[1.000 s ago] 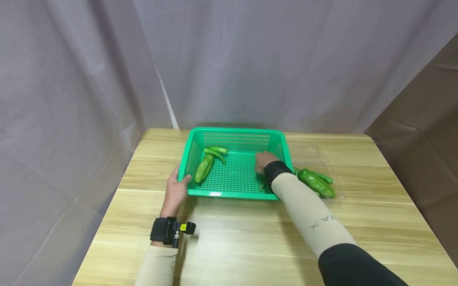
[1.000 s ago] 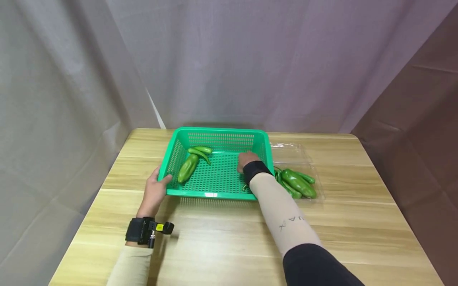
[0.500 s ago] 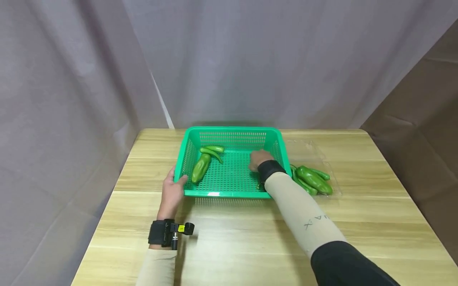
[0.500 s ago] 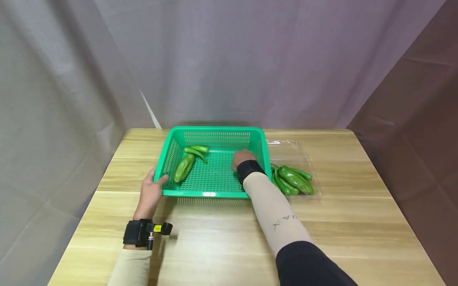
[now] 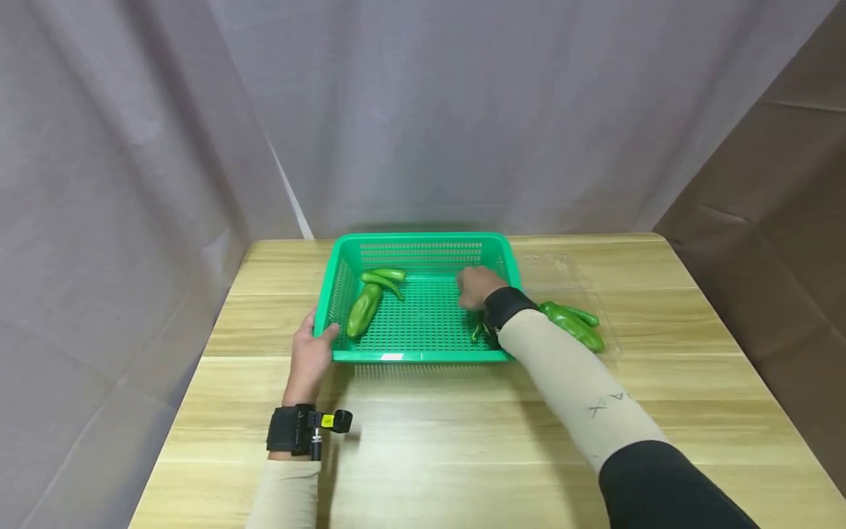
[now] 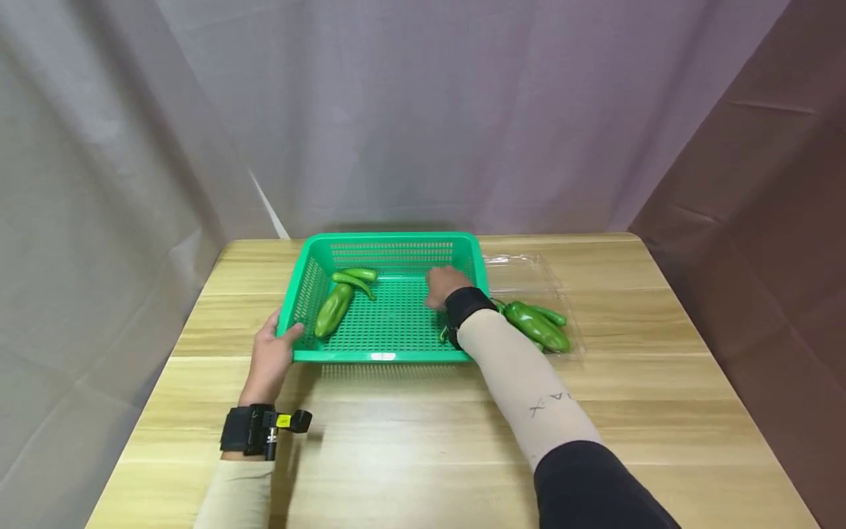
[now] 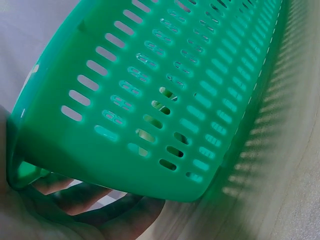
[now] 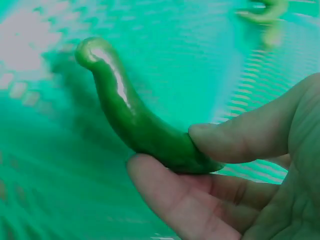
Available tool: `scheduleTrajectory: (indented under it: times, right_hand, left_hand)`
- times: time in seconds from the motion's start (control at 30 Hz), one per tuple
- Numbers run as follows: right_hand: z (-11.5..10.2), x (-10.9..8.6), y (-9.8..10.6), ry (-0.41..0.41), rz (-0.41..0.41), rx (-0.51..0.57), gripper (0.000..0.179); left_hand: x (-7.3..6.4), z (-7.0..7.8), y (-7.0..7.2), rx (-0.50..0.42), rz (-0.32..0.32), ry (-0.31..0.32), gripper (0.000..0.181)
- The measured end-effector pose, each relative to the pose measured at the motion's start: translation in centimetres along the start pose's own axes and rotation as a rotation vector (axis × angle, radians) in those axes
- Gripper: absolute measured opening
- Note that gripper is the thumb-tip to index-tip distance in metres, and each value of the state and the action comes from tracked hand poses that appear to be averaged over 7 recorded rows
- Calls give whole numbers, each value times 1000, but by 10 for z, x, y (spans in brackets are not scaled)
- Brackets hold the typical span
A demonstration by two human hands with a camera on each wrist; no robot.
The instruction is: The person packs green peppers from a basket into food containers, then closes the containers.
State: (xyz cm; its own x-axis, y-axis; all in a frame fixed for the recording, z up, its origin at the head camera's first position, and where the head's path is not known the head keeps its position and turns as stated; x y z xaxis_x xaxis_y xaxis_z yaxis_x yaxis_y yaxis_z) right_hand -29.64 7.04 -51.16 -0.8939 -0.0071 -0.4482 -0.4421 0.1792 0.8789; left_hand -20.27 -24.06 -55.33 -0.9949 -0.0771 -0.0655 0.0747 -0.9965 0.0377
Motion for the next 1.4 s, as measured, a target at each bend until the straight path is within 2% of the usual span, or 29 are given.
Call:
scheduleTrajectory:
  times: [0.07, 0.13, 0.23, 0.37, 0.47, 0.57, 0.73, 0.83, 1.0, 1.2, 1.4]
  right_hand:
    - [-4, -9, 24, 35, 24, 47, 26]
    - [-8, -25, 57, 74, 73, 97, 36]
    - [-6, -52, 111, 150, 188, 90, 45]
    - [20, -84, 165, 172, 349, 80, 39]
    - [52, -98, 182, 141, 414, 103, 34]
    - [88, -104, 177, 109, 437, 135, 34]
    - [142, -104, 141, 83, 446, 216, 37]
    - [162, -102, 119, 79, 467, 274, 30]
    - [175, -97, 92, 79, 502, 356, 17]
    - [182, -85, 60, 60, 406, 413, 15]
    - [185, -86, 49, 34, 412, 404, 13]
  left_hand:
    - [0, 1, 1, 4, -4, 9, 59]
    - [0, 0, 1, 1, -8, 16, 59]
    - [0, 0, 0, -5, -15, 23, 59]
    - [-1, 1, 0, 1, -16, 20, 58]
    - [-2, 1, 0, 9, -17, 17, 59]
    - [-2, 1, -1, 9, -19, 15, 59]
    - [-3, -1, 0, 7, -19, 11, 59]
    - [-2, -1, 2, 2, -13, 11, 58]
    - [-2, -2, 3, -8, -4, 8, 59]
    - [-1, -4, 3, -2, -11, 2, 59]
    - [-2, -3, 4, -1, -15, -2, 58]
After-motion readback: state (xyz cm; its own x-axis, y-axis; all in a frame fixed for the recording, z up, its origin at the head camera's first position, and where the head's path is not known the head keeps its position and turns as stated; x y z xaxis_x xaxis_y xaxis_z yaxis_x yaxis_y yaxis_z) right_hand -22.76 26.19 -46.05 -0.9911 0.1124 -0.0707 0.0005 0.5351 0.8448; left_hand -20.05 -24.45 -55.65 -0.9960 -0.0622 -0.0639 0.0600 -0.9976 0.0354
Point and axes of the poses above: each hand's wrist, its own x-axis towards the middle knuckle, its own y-axis out of the back of the hand, z = x × y, the point moved 9 cm from there along x, towards the middle knuckle, and after that the axes turned 10 degrees about -y, right-handed, at the moved point
